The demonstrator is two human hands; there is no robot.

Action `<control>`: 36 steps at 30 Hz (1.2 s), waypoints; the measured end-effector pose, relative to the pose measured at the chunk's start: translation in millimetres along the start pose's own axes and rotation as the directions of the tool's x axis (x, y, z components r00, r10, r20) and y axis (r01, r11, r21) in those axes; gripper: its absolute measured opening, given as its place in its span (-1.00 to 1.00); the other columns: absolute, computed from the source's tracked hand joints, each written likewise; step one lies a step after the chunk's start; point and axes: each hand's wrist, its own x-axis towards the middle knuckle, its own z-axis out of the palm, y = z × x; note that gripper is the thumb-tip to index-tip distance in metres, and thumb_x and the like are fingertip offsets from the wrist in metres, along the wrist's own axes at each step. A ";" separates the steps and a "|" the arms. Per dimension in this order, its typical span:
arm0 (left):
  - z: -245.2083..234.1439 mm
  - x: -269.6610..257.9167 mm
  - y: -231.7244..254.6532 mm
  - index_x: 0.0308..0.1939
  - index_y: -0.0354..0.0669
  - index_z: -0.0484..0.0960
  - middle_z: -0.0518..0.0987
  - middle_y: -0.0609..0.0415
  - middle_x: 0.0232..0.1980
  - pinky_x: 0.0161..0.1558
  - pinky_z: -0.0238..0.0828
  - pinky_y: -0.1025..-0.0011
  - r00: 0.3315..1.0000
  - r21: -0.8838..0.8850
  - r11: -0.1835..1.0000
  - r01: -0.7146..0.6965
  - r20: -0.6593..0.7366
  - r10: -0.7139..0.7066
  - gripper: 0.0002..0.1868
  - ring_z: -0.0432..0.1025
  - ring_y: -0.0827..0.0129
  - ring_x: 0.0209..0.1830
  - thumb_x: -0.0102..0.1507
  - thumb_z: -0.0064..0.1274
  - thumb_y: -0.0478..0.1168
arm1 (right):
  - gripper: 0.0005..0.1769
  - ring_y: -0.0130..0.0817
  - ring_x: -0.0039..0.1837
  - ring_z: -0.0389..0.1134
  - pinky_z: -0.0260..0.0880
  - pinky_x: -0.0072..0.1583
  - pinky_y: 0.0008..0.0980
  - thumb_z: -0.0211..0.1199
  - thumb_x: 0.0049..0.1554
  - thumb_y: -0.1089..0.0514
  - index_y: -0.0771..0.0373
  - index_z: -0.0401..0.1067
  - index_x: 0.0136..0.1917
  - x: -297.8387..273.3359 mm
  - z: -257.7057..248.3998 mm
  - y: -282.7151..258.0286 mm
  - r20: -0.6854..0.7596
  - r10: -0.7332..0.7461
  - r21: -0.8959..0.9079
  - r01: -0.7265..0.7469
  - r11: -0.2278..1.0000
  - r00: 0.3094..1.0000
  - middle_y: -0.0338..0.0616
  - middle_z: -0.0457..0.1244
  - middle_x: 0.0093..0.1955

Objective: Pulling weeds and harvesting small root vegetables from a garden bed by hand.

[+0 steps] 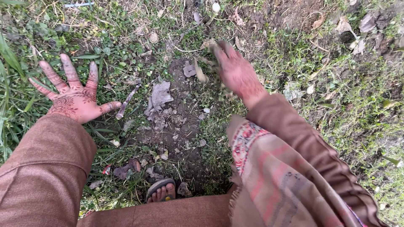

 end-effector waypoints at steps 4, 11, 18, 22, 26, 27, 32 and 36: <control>5.1 7.3 -6.3 0.65 0.52 -0.41 -0.84 -0.03 0.59 0.24 -0.87 -0.61 0.993 0.087 0.995 0.053 0.099 -0.061 0.46 -0.94 -0.27 0.47 -0.26 -0.42 0.85 | -0.18 0.36 0.60 -0.23 0.06 0.47 0.16 -0.15 0.29 0.25 -0.25 -0.32 0.68 33.2 44.0 -4.2 0.429 0.321 -0.146 -0.286 0.947 0.845 -0.15 -0.36 0.72; 11.0 9.4 -11.0 0.67 0.49 -0.40 -0.86 -0.07 0.59 0.23 -0.87 -0.60 0.997 0.098 0.995 0.016 0.080 -0.023 0.42 -0.96 -0.29 0.45 -0.19 -0.47 0.85 | -0.74 -0.24 0.09 0.28 0.31 0.08 -0.36 -0.02 0.22 0.30 0.27 0.32 0.17 16.2 52.3 -30.4 0.651 0.502 0.596 -0.793 0.128 0.570 0.07 0.27 0.21; 16.6 14.5 -14.1 0.63 0.44 -0.36 -0.78 -0.19 0.59 0.18 -0.89 -0.60 0.997 0.138 0.990 -0.001 0.079 -0.011 0.40 -0.92 -0.41 0.44 -0.16 -0.37 0.85 | -0.44 0.31 0.52 0.04 0.06 0.51 0.16 -0.04 0.34 0.20 0.34 0.05 0.56 76.6 53.1 -26.7 0.043 0.259 0.128 -0.262 0.957 0.965 0.26 -0.07 0.60; 16.1 16.3 -13.8 0.63 0.41 -0.41 -0.85 -0.23 0.55 0.16 -0.95 -0.58 0.990 0.163 0.986 0.016 0.133 -0.038 0.41 -0.97 -0.43 0.39 -0.13 -0.38 0.86 | -0.15 0.33 0.62 -0.61 -0.44 0.56 0.31 0.11 0.37 -0.08 0.09 -0.29 0.70 90.6 82.3 -29.6 0.243 0.278 -0.008 -0.284 0.959 0.930 0.06 -0.55 0.68; 16.7 16.3 -12.4 0.62 0.43 -0.45 -0.84 -0.19 0.56 0.17 -0.93 -0.58 0.993 0.169 0.986 0.000 0.116 -0.020 0.40 -0.98 -0.39 0.41 -0.14 -0.38 0.86 | -0.18 0.28 0.65 -0.35 -0.30 0.58 0.08 -0.15 0.23 0.34 0.10 -0.36 0.67 80.0 93.9 -32.4 0.436 0.400 -0.276 -0.303 0.912 0.807 0.20 -0.36 0.68; 16.5 11.0 -11.7 0.62 0.45 -0.49 -0.84 -0.16 0.57 0.18 -0.94 -0.56 0.993 0.153 0.988 -0.006 0.118 -0.012 0.40 -0.98 -0.35 0.42 -0.13 -0.40 0.85 | -0.13 0.29 0.63 -0.24 -0.17 0.55 0.07 -0.04 0.20 0.38 0.21 -0.32 0.66 71.8 99.5 -29.1 0.421 0.317 -0.239 -0.234 0.943 0.850 0.27 -0.26 0.66; 10.5 15.3 -8.2 0.60 0.46 -0.47 -0.82 -0.14 0.58 0.17 -0.92 -0.59 0.988 0.178 0.984 0.016 0.146 -0.042 0.36 -0.94 -0.40 0.44 -0.11 -0.41 0.85 | -0.61 -0.47 -0.33 0.03 0.29 -0.18 -0.51 -0.23 0.41 -0.05 0.16 0.27 -0.11 35.8 41.7 -91.6 0.805 0.369 0.463 -0.881 0.101 0.465 -0.24 0.10 -0.33; 3.9 17.7 -4.3 0.59 0.47 -0.48 -0.83 -0.13 0.58 0.16 -0.95 -0.59 0.970 0.197 0.980 0.040 0.229 -0.085 0.35 -0.95 -0.41 0.44 -0.10 -0.37 0.83 | -0.37 -0.55 -0.53 0.04 0.28 -0.31 -0.46 -0.08 0.36 -0.18 0.07 0.17 -0.49 61.3 -17.6 -141.0 0.755 0.324 0.432 -0.804 0.409 0.570 -0.37 0.09 -0.54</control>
